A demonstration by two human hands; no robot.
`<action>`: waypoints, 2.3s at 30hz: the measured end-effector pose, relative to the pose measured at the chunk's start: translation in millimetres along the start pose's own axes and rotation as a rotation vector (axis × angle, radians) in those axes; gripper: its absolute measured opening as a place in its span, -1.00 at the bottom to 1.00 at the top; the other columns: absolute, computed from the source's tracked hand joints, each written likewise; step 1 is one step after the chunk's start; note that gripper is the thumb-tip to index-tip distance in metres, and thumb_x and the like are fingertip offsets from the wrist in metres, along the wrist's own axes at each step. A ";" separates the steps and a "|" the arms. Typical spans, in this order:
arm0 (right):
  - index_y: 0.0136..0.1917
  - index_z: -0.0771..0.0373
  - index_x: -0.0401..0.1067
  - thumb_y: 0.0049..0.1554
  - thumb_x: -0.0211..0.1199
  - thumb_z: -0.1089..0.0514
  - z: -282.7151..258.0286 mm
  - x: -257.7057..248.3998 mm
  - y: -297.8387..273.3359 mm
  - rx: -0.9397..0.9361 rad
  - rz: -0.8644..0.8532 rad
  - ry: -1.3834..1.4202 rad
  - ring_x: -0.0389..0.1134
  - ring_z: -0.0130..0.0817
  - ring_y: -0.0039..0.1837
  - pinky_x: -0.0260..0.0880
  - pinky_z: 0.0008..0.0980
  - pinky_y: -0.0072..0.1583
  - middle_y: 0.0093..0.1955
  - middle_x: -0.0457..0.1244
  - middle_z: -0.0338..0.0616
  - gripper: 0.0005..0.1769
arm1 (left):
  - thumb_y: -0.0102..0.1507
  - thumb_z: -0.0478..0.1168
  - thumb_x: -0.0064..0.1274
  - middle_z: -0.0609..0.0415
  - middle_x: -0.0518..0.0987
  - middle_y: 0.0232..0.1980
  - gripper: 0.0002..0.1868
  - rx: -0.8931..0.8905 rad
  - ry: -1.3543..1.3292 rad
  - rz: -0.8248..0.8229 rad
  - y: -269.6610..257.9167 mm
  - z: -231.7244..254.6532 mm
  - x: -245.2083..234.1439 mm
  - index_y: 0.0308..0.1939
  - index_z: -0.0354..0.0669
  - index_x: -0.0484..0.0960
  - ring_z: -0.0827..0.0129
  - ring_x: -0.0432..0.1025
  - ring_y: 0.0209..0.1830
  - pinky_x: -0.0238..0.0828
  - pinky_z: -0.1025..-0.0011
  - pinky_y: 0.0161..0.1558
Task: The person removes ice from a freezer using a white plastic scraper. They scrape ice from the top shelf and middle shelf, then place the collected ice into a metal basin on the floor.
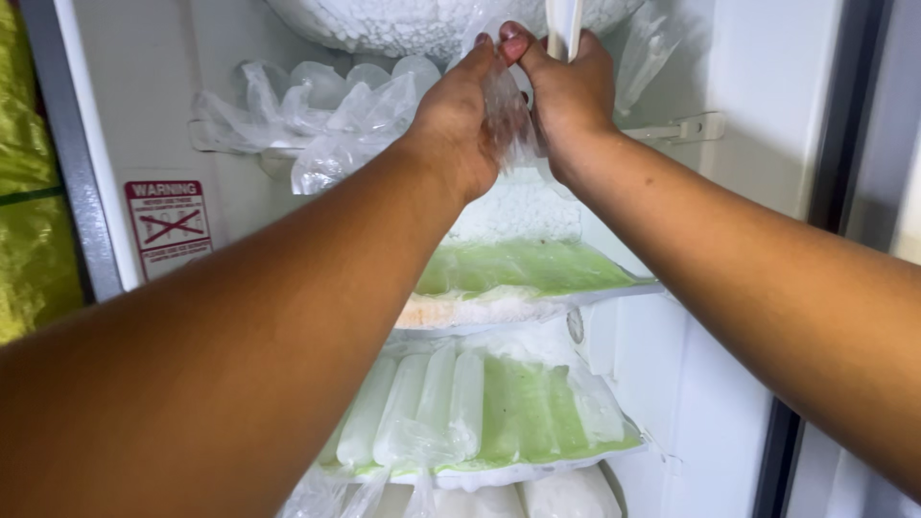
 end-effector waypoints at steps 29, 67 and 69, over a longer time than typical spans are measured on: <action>0.55 -0.11 0.17 0.11 0.34 0.10 11.4 13.6 -12.5 -0.351 -0.208 -0.818 0.35 -0.05 0.27 0.37 -0.13 0.21 0.42 0.12 -0.06 -0.23 | 0.28 0.31 -0.19 -0.01 0.46 0.39 -0.27 -0.077 0.182 0.037 6.4 -1.2 -6.8 0.37 -0.04 0.41 0.14 0.38 0.14 0.43 0.21 0.17; 0.19 0.40 0.33 0.19 0.00 0.27 271.9 -72.2 -395.6 1.619 -0.687 -0.207 0.29 -0.43 -0.45 0.33 -0.45 -0.41 -0.22 0.41 0.04 -0.69 | 0.27 0.03 0.10 0.10 0.30 0.43 -0.48 -0.555 1.887 0.015 -243.9 -186.3 -197.8 0.32 0.20 0.48 0.18 0.23 0.43 0.28 0.12 0.34; 0.12 0.38 0.33 0.19 0.00 0.28 286.9 -75.3 -402.0 1.740 -0.661 -0.155 0.26 -0.51 -0.46 0.28 -0.54 -0.44 -0.23 0.40 -0.03 -0.75 | 0.27 0.03 0.11 0.08 0.22 0.47 -0.45 -0.564 1.953 -0.045 -242.8 -196.7 -202.8 0.35 0.22 0.44 0.16 0.13 0.48 0.22 0.05 0.36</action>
Point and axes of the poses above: each hand's wrist, its own y-axis towards the middle knuckle, its own x-axis out of the palm, z = x × y, the point moved 10 cm from there along y, towards the middle knuckle
